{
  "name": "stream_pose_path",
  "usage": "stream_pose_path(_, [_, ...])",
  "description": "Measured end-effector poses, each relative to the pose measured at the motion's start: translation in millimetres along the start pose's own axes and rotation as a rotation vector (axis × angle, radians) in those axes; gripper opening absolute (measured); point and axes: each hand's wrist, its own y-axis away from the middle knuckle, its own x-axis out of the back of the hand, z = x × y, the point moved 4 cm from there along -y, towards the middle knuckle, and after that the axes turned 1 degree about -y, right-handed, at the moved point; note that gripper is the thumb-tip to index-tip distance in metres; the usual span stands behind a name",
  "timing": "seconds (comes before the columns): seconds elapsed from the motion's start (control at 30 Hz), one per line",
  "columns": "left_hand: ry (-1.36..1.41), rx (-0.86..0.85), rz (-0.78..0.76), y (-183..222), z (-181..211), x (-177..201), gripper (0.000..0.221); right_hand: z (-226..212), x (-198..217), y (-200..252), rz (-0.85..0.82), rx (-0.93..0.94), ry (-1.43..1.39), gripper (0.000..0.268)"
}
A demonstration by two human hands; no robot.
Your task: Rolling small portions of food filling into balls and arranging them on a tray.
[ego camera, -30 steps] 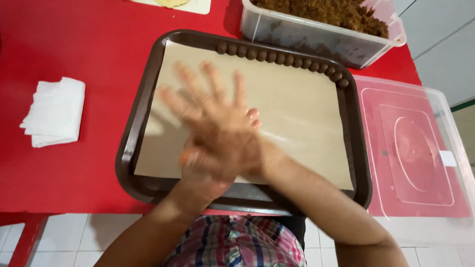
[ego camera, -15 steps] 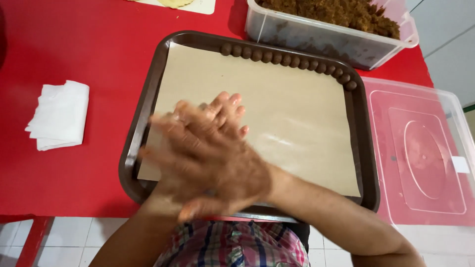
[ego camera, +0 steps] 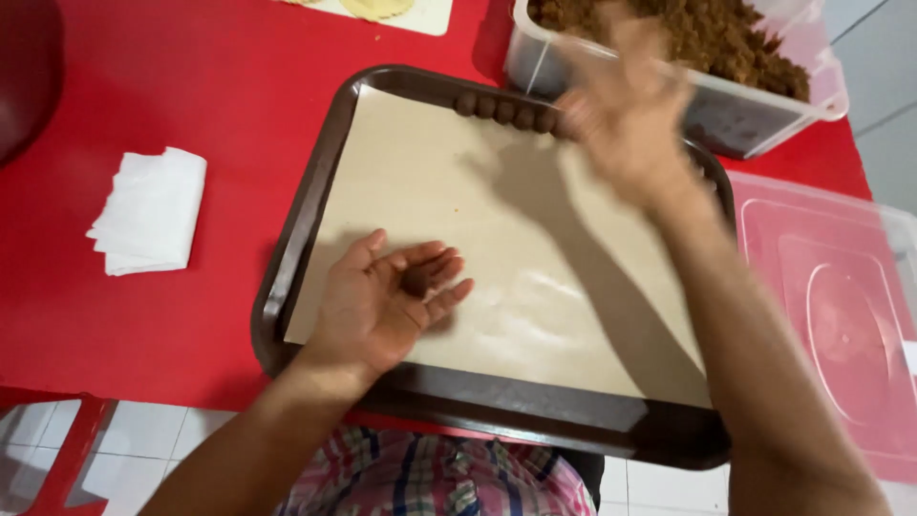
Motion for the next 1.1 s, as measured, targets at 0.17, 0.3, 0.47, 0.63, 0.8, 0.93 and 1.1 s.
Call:
stream_pose_path(0.17, [-0.188, -0.145, -0.117, -24, 46, -14, 0.033, 107, 31, -19, -0.158, -0.705, 0.08, 0.08])
stream_pose_path(0.3, [-0.379, -0.43, 0.036, -97, 83, -41, 0.015, 178, -3, -25, -0.21, -0.749, 0.144, 0.08])
stream_pose_path(0.47, [-1.351, -0.891, -0.011, -167, 121, -73, 0.012, 196, -16, -29, -0.186, -0.76, 0.198, 0.088])
stream_pose_path(0.63, [-1.764, -1.121, -0.004, -210, 136, -72, 0.047, 188, -11, -31, -0.169, -0.763, 0.184, 0.088])
stream_pose_path(0.8, [-1.76, -1.174, -0.167, -226, 138, -59, 0.068, 183, -9, -32, -0.176, -0.779, 0.179, 0.088])
stream_pose_path(0.93, [-1.858, -1.18, -0.019, -215, 139, -60, 0.061, 181, -8, -33, -0.15, -0.751, 0.197, 0.088])
stream_pose_path(1.1, [-1.956, -1.218, 0.04, -214, 133, -59, 0.037, 179, -8, -33, -0.143, -0.737, 0.2, 0.097])
